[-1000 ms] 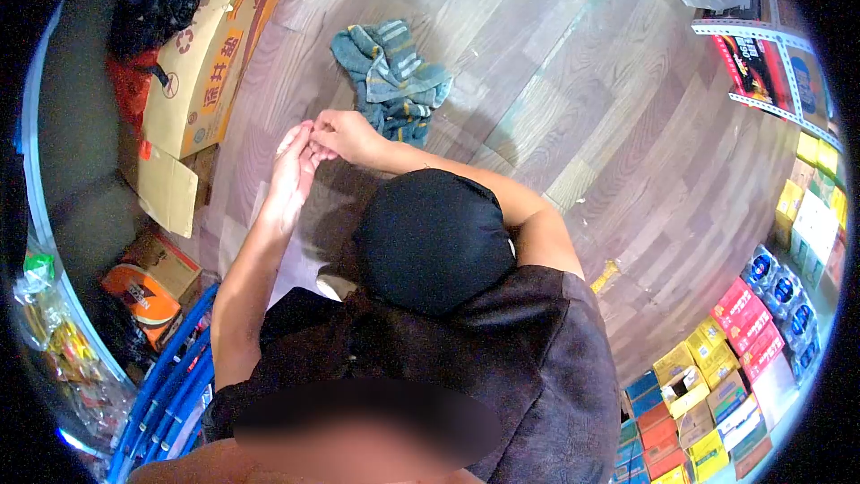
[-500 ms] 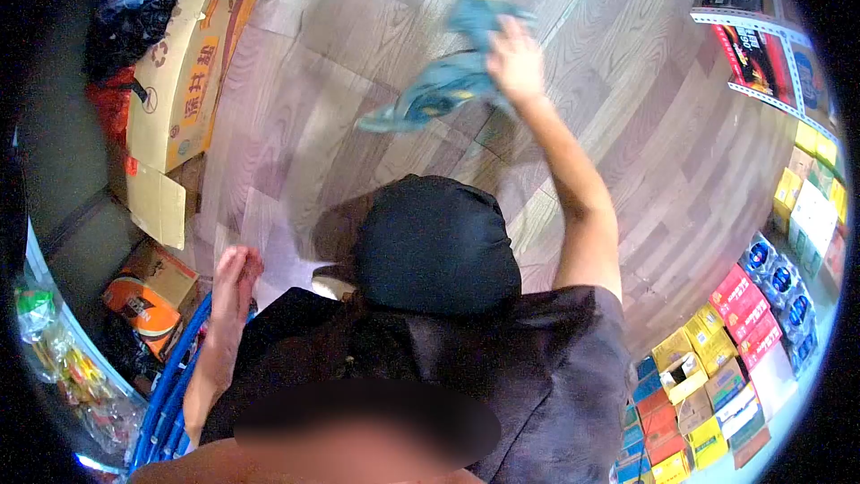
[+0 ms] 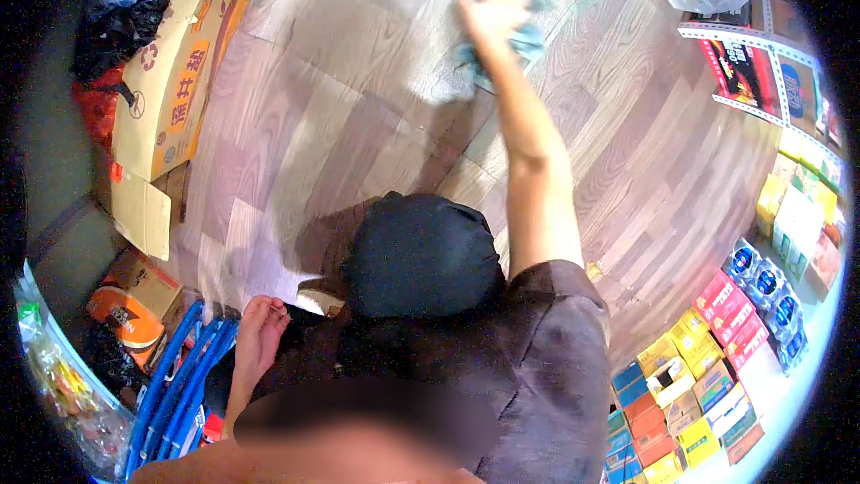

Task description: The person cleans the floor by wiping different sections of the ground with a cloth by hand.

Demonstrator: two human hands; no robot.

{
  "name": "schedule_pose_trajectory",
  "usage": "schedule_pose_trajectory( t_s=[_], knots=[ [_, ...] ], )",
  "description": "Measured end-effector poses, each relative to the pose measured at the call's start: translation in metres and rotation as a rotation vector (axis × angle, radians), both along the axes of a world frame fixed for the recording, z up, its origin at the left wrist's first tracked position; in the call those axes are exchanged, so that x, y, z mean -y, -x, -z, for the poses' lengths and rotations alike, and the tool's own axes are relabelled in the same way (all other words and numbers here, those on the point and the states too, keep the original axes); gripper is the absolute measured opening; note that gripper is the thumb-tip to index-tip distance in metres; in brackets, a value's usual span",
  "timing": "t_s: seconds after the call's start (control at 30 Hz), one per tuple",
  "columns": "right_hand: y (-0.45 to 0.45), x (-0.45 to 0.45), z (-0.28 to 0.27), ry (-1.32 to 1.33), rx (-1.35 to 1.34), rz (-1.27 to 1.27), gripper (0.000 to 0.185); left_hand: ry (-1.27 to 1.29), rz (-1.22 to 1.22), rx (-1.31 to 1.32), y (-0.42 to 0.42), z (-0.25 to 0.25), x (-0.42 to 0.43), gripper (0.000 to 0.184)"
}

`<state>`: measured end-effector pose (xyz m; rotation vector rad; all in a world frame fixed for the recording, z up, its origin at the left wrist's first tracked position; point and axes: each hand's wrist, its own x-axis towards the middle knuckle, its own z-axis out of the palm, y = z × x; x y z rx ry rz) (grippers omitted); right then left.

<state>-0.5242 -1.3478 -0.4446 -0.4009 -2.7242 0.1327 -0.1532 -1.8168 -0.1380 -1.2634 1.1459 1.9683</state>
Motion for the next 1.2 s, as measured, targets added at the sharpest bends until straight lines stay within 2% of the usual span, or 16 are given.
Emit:
schedule_pose_trajectory(
  t_s=[0.07,0.1,0.17,0.27,0.37,0.43,0.53,0.63,0.7,0.8,0.83,0.87,0.93,1.07,1.13,1.2],
  knots=[
    [-0.007,0.096,-0.026,0.198,0.087,-0.393,0.056,-0.004,-0.010,-0.020,0.003,0.001,0.000,0.010],
    [-0.019,0.138,-0.054,0.330,0.301,-0.564,0.056,-0.001,-0.001,-0.029,0.007,-0.001,-0.001,0.010],
    [-0.066,0.198,-0.048,0.237,0.296,-0.953,0.057,0.007,0.009,-0.049,0.014,-0.002,-0.002,0.010],
    [-0.109,0.218,-0.052,0.210,0.322,-1.454,0.055,0.017,0.034,-0.066,0.017,-0.004,-0.002,0.010],
    [-0.086,0.180,-0.049,0.251,0.306,-1.685,0.051,-0.040,0.042,-0.055,0.013,0.004,0.005,0.008],
    [-0.047,0.145,-0.049,-0.041,0.297,-1.534,0.047,-0.030,0.025,-0.025,0.007,0.005,0.009,0.008],
    [0.020,0.093,-0.053,-0.013,0.240,-1.016,0.047,-0.014,0.014,0.035,-0.002,0.002,0.010,0.008],
    [0.103,0.060,-0.018,-0.094,-0.030,-0.450,0.049,0.038,0.067,0.058,-0.016,-0.001,0.013,0.010],
    [0.128,0.086,-0.059,0.254,0.131,-0.129,0.049,0.073,0.043,0.079,-0.021,-0.004,0.011,0.010],
    [0.174,0.117,-0.020,0.297,0.387,-0.013,0.052,0.091,0.009,0.090,-0.026,-0.006,0.007,0.011],
    [0.157,0.170,-0.025,0.220,0.219,0.220,0.047,0.094,0.018,0.089,-0.026,-0.006,0.007,0.011],
    [0.144,0.192,-0.026,0.154,0.182,0.073,0.057,0.093,0.027,0.087,-0.026,-0.006,0.006,0.011],
    [0.108,0.240,-0.006,0.098,0.209,-0.219,0.059,0.090,0.035,0.071,-0.019,-0.008,0.002,0.011],
    [-0.011,0.300,-0.037,0.166,0.480,-0.844,0.047,0.078,0.180,-0.005,-0.003,-0.004,-0.007,0.010],
    [-0.037,0.287,-0.041,-0.036,0.369,-1.251,0.041,0.078,0.224,-0.016,0.004,-0.002,-0.012,0.010],
    [-0.032,0.256,-0.028,0.010,0.242,-1.541,0.042,0.092,0.259,-0.041,0.015,0.001,-0.013,0.009]
  ],
)
